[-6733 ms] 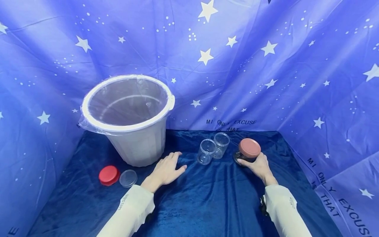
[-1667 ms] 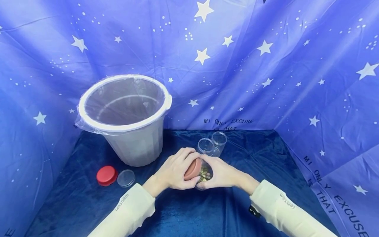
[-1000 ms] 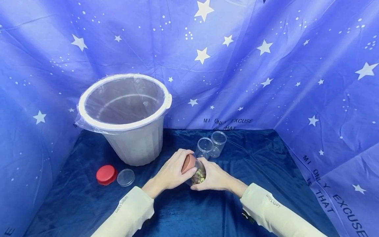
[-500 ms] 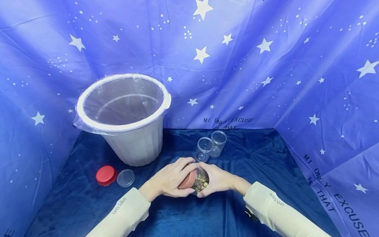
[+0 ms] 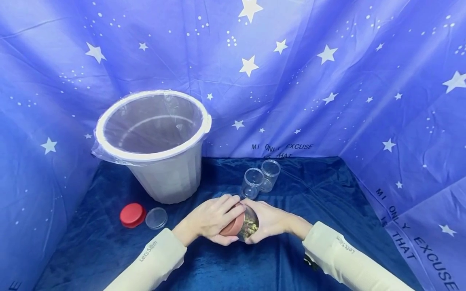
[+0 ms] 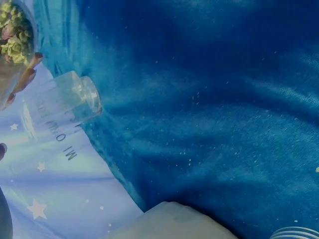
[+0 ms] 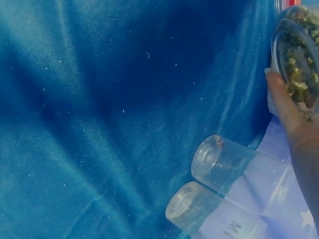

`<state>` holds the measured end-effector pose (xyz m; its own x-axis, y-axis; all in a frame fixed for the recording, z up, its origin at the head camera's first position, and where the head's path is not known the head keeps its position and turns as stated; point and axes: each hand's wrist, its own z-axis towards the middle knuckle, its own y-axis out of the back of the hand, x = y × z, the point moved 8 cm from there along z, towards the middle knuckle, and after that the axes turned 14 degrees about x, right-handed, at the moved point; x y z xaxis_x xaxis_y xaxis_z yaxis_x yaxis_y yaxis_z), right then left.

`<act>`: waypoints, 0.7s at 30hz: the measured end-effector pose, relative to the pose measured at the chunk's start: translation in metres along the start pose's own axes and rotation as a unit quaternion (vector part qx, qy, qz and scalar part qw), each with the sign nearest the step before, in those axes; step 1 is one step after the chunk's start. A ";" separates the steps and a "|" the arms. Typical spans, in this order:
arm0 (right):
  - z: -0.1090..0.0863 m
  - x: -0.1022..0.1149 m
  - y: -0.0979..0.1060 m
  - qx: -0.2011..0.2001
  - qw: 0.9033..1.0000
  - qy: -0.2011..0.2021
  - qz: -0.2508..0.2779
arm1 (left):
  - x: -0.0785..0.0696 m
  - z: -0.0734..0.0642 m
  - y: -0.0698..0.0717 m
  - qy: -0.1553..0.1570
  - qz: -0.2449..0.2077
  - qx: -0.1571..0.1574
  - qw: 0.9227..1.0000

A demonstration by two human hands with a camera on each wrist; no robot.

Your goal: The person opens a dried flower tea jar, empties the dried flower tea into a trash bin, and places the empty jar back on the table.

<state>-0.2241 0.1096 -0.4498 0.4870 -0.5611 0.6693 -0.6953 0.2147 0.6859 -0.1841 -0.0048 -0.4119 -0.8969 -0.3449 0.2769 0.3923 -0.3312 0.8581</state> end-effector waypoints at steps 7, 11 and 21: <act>0.000 0.005 0.000 -0.033 0.999 0.020 0.007 | 0.005 0.004 0.005 0.002 0.002 0.006 1.000; -0.001 0.005 0.000 -0.056 0.998 0.021 0.020 | 0.006 0.007 0.008 0.010 0.008 0.008 1.000; -0.004 0.005 0.008 -0.117 0.993 0.002 -0.017 | 0.015 0.011 0.004 0.101 -0.029 -0.005 0.994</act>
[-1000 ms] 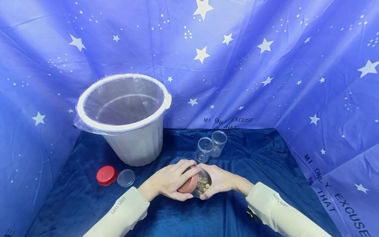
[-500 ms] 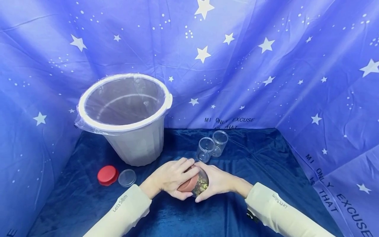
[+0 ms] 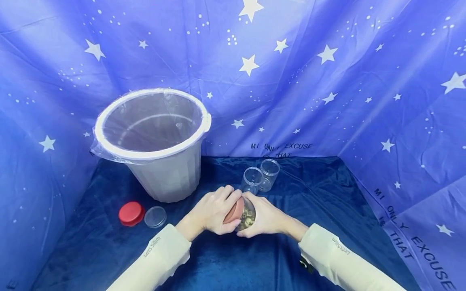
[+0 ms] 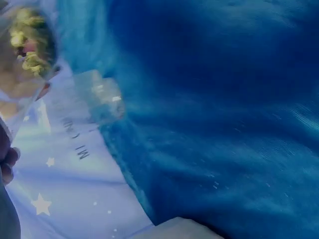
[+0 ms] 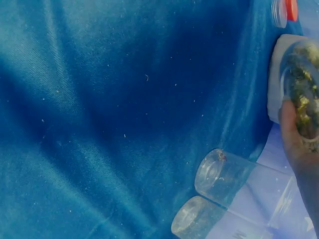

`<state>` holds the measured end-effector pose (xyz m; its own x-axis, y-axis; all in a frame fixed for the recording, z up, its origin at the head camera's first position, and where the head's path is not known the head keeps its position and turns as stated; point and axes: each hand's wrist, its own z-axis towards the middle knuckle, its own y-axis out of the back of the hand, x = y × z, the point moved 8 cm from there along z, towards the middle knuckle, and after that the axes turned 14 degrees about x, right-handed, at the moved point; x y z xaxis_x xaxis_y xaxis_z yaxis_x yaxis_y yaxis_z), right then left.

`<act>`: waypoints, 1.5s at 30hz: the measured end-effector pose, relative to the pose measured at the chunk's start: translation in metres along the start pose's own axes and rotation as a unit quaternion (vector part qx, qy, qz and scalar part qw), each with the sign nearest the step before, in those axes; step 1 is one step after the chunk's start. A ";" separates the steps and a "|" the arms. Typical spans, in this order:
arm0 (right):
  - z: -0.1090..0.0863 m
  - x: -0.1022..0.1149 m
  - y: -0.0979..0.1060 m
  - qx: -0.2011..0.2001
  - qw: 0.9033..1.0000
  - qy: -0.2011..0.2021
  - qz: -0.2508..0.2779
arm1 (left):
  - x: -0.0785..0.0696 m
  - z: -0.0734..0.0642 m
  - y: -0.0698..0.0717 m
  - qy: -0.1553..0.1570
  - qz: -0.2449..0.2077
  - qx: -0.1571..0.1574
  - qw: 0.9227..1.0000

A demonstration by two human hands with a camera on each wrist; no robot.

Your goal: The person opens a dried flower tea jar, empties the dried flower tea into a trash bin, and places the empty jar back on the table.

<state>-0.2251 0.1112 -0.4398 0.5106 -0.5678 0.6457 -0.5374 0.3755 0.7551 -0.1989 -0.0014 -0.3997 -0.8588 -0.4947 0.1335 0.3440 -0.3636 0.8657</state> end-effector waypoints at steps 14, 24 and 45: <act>0.003 -0.007 0.010 -0.030 0.998 -0.031 -0.043 | 0.014 0.001 -0.009 0.163 -0.081 0.056 0.982; 0.001 -0.011 0.015 -0.047 0.996 -0.048 -0.064 | 0.019 -0.003 -0.017 0.271 -0.200 0.069 0.939; 0.004 -0.013 0.018 -0.040 0.995 -0.037 -0.083 | 0.041 -0.003 -0.020 0.479 -0.401 0.149 0.767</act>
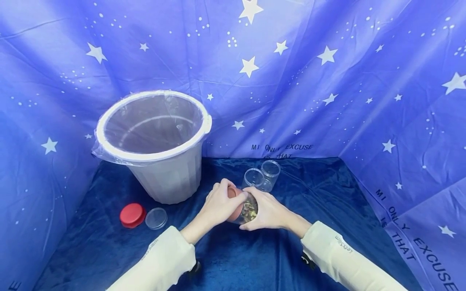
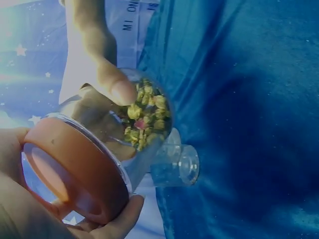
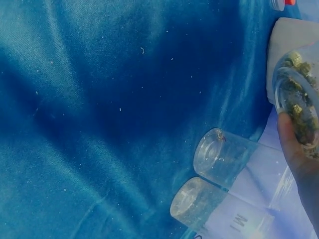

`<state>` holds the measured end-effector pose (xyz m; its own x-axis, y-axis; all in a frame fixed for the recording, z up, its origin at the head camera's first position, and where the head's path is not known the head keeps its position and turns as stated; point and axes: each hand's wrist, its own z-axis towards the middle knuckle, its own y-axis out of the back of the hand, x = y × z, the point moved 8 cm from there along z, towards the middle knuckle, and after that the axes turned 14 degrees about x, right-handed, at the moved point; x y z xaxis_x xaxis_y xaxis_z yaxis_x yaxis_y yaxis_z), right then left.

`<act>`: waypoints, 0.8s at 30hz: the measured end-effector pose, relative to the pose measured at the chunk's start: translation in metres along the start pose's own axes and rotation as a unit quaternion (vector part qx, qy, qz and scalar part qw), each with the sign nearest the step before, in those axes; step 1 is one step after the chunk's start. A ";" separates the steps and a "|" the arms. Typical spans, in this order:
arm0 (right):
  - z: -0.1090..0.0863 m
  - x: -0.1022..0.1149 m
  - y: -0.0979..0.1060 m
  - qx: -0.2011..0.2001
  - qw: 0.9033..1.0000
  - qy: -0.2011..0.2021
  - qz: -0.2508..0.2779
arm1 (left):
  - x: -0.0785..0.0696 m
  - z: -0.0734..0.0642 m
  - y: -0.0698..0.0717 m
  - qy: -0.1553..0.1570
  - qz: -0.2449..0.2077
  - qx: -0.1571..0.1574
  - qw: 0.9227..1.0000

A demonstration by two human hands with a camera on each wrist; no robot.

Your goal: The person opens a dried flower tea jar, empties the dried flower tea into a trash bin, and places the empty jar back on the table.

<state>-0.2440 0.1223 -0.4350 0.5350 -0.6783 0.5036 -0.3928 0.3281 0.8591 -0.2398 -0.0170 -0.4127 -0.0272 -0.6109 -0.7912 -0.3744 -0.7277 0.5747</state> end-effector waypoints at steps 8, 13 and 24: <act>0.000 -0.001 -0.001 0.006 1.000 -0.007 0.003 | 0.005 0.005 0.006 0.042 -0.015 0.013 0.999; 0.000 -0.001 -0.003 0.014 1.000 -0.012 0.005 | 0.014 0.009 0.002 0.065 -0.035 0.040 0.996; -0.004 -0.006 0.001 0.005 1.000 -0.021 0.019 | 0.005 0.005 0.001 0.005 -0.024 0.079 0.997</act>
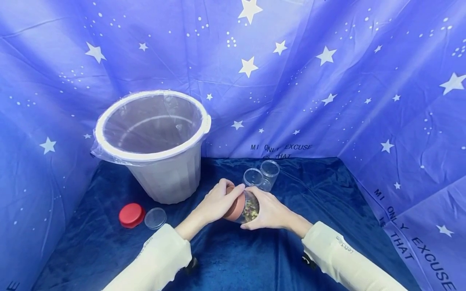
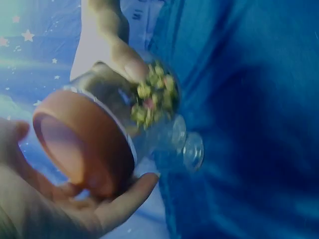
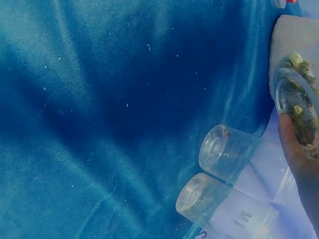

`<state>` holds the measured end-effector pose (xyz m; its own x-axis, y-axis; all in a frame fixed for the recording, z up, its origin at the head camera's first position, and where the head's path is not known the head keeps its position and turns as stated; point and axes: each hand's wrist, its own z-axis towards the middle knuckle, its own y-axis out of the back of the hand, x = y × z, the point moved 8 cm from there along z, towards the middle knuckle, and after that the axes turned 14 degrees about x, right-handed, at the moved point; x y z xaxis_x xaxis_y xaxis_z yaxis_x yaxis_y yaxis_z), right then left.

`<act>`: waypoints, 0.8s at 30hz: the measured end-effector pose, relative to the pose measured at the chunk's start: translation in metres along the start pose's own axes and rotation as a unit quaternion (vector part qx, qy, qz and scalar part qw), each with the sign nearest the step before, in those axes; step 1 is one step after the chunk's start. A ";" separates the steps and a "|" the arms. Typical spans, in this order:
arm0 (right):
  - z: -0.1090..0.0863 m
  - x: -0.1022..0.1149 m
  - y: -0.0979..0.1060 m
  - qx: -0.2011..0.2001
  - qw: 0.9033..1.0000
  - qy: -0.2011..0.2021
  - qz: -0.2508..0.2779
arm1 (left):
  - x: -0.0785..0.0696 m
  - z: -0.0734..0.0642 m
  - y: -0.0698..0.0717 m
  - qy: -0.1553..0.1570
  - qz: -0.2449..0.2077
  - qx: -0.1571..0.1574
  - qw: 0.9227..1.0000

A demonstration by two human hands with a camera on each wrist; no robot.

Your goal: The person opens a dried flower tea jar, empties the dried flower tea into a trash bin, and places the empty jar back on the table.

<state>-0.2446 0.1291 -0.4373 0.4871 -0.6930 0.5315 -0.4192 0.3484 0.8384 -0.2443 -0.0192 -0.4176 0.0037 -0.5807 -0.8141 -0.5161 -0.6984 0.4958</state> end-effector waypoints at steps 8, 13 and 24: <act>-0.004 0.001 0.008 -0.027 0.999 0.012 -0.019 | -0.022 -0.014 0.002 -0.197 0.130 0.079 0.968; -0.004 -0.003 0.008 -0.010 1.000 0.004 0.005 | -0.033 -0.032 0.003 -0.322 0.249 0.061 0.911; -0.004 -0.007 0.003 0.011 1.000 -0.011 0.015 | -0.033 -0.045 -0.011 -0.403 0.403 0.028 0.821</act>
<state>-0.2462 0.1377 -0.4382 0.4568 -0.6960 0.5541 -0.4508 0.3559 0.8186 -0.2007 -0.0115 -0.3826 -0.9150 -0.3629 -0.1761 -0.1122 -0.1902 0.9753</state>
